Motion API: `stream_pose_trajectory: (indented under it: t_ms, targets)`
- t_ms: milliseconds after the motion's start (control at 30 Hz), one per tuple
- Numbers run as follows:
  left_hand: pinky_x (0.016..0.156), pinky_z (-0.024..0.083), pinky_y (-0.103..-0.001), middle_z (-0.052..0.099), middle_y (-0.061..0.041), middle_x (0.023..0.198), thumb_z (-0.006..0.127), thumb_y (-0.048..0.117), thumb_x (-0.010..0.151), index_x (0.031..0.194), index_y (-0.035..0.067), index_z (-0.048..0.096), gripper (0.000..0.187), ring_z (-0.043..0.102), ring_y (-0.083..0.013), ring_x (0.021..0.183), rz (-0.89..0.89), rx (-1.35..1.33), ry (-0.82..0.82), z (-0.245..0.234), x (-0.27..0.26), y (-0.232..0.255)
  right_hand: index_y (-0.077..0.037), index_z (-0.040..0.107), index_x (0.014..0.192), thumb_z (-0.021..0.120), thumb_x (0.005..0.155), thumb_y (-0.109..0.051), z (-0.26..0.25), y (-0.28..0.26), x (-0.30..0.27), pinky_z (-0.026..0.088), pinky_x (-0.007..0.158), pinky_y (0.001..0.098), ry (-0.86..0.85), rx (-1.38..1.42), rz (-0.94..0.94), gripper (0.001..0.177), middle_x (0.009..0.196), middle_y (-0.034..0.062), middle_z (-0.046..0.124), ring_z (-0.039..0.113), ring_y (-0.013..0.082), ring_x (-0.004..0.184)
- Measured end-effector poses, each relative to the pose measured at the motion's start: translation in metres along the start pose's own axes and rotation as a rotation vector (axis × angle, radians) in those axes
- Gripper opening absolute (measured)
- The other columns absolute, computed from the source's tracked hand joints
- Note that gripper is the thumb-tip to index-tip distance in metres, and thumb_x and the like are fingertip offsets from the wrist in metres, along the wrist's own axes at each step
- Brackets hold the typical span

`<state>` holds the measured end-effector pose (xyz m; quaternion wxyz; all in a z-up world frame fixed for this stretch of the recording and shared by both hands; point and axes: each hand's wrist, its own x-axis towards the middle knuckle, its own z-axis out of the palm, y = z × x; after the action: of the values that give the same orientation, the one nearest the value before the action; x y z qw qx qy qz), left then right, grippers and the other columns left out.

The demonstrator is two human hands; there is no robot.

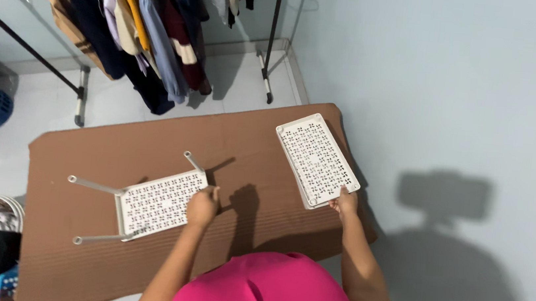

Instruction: The person disassembles a white plastic three-tier storage rack on a brown table. They remove the vertical support poles and separate the perforated trays, placing the components on the table.

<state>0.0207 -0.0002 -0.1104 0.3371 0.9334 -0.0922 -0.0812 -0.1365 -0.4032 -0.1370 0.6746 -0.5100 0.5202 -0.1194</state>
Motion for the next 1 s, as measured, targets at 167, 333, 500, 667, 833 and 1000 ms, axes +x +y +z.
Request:
stream_pose_trajectory:
  t_ms: [167, 333, 500, 667, 833, 1000]
  targets:
    - [0.079, 0.055, -0.053, 0.074, -0.021, 0.089, 0.062, 0.038, 0.098, 0.097, 0.010, 0.078, 0.032, 0.070, -0.0429, 0.085, -0.020, 0.100, 0.043, 0.000, -0.005, -0.002, 0.001, 0.056, 0.120, 0.042, 0.110, -0.027, -0.022, 0.012, 0.054, 0.051, 0.046, 0.0340, -0.001, 0.016, 0.066, 0.033, 0.081, 0.0150, 0.068, 0.062, 0.0222, 0.055]
    - [0.078, 0.055, -0.053, 0.073, -0.022, 0.088, 0.061, 0.036, 0.098, 0.097, 0.010, 0.078, 0.031, 0.070, -0.0432, 0.084, -0.068, 0.118, 0.085, -0.007, -0.010, 0.003, 0.001, 0.055, 0.121, 0.041, 0.110, -0.027, -0.033, 0.029, 0.085, 0.050, 0.046, 0.0347, -0.044, 0.018, 0.101, 0.033, 0.085, 0.0168, 0.067, 0.062, 0.0234, 0.057]
    - [0.079, 0.055, -0.053, 0.073, -0.022, 0.087, 0.061, 0.036, 0.098, 0.095, 0.010, 0.079, 0.031, 0.069, -0.0440, 0.084, -0.141, 0.159, 0.094, -0.009, -0.011, 0.005, 0.001, 0.057, 0.121, 0.039, 0.110, -0.031, -0.032, 0.041, 0.087, 0.057, 0.053, 0.0368, -0.043, 0.008, 0.192, 0.038, 0.086, 0.0165, 0.067, 0.064, 0.0245, 0.061]
    - [0.078, 0.055, -0.053, 0.074, -0.021, 0.087, 0.061, 0.034, 0.098, 0.095, 0.010, 0.078, 0.030, 0.070, -0.0428, 0.083, -0.106, 0.167, 0.128, -0.007, -0.009, 0.001, 0.001, 0.057, 0.121, 0.040, 0.110, -0.030, -0.035, 0.055, 0.082, 0.060, 0.061, 0.0409, -0.051, -0.021, 0.267, 0.038, 0.089, 0.0182, 0.067, 0.066, 0.0276, 0.069]
    - [0.079, 0.056, -0.053, 0.074, -0.020, 0.087, 0.061, 0.034, 0.099, 0.096, 0.010, 0.078, 0.030, 0.070, -0.0424, 0.083, -0.124, 0.189, 0.130, -0.004, -0.007, -0.004, 0.004, 0.058, 0.123, 0.042, 0.109, -0.032, -0.037, 0.060, 0.083, 0.064, 0.066, 0.0437, -0.072, -0.047, 0.265, 0.042, 0.093, 0.0187, 0.067, 0.067, 0.0290, 0.074]
    - [0.078, 0.056, -0.053, 0.074, -0.020, 0.088, 0.061, 0.034, 0.098, 0.096, 0.010, 0.079, 0.030, 0.071, -0.0420, 0.083, -0.136, 0.205, 0.143, -0.001, -0.006, -0.008, 0.000, 0.051, 0.131, 0.041, 0.109, -0.029, -0.032, 0.052, 0.082, 0.066, 0.071, 0.0505, -0.016, -0.154, 0.337, 0.037, 0.104, 0.0225, 0.066, 0.069, 0.0321, 0.081]
